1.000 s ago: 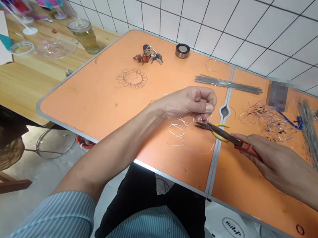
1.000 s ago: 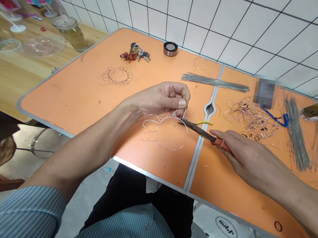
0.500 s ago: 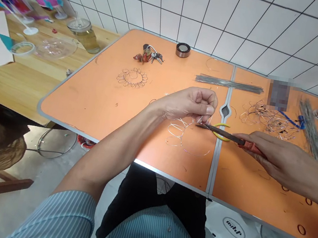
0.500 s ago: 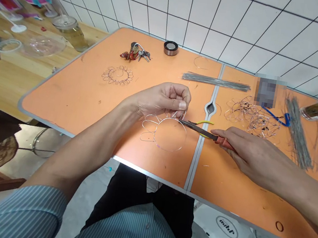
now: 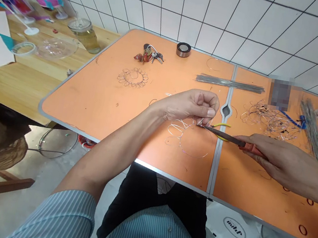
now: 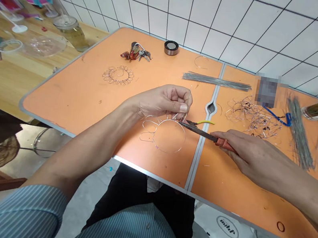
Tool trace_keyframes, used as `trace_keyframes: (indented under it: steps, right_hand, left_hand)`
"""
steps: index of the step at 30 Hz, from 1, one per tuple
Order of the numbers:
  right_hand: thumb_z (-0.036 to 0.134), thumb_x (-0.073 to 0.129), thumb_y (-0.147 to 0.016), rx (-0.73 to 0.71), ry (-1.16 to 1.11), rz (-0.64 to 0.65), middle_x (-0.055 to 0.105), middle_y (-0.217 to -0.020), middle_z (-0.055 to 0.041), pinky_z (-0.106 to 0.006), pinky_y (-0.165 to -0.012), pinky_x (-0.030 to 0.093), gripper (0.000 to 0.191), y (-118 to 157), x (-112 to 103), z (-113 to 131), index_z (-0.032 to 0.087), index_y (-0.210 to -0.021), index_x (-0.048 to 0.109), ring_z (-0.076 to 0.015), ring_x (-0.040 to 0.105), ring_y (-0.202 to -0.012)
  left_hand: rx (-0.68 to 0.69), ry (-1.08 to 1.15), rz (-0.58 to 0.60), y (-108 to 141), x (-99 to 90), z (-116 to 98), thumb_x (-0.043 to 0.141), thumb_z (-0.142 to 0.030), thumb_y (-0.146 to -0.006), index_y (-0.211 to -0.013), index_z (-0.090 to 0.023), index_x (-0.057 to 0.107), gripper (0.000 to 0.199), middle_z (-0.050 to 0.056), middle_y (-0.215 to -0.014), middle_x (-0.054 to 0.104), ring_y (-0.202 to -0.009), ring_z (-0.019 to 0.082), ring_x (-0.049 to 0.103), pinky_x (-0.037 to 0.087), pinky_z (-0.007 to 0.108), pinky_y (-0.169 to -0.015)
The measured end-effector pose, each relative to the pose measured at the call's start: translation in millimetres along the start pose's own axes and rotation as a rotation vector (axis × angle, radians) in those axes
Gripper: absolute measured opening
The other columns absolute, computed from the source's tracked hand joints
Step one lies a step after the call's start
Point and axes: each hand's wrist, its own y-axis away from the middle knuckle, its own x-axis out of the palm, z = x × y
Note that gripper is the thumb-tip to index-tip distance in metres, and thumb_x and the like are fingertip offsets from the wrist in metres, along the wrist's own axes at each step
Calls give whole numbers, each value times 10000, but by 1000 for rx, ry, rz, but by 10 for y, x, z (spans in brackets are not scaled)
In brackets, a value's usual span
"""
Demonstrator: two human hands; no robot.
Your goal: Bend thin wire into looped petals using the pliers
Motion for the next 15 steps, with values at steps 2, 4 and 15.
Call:
trace_keyframes:
  steps: [2, 4, 15]
  right_hand:
    - [576, 421, -1196, 39, 0, 29, 861, -1115, -91, -440, -797, 621, 461, 17, 1, -15, 316, -1332, 776, -311, 825, -935]
    - [612, 416, -1186, 81, -4, 61, 867, -1158, -103, -452, -813, 620, 488, 25, -2, -10, 311, -1329, 773, -326, 828, -979]
    - [781, 422, -1066, 227, -18, 95, 838, -945, -109, -469, -741, 547, 578, -54, 19, 168, 296, -1036, 733, -339, 780, -818]
  left_hand:
    - [-1, 4, 11, -2, 3, 4, 1092, -534, -820, -903, -185, 708, 525, 10, -714, 713, -666, 117, 667, 484, 270, -638]
    - [1, 0, 17, -2, 9, 7, 1091, -547, -819, -893, -187, 705, 533, 6, -707, 706, -666, 116, 665, 491, 271, -647]
    - [-23, -28, 29, -15, 49, 2, 1099, -601, -790, -870, -188, 697, 582, -1, -720, 697, -663, 115, 670, 519, 283, -666]
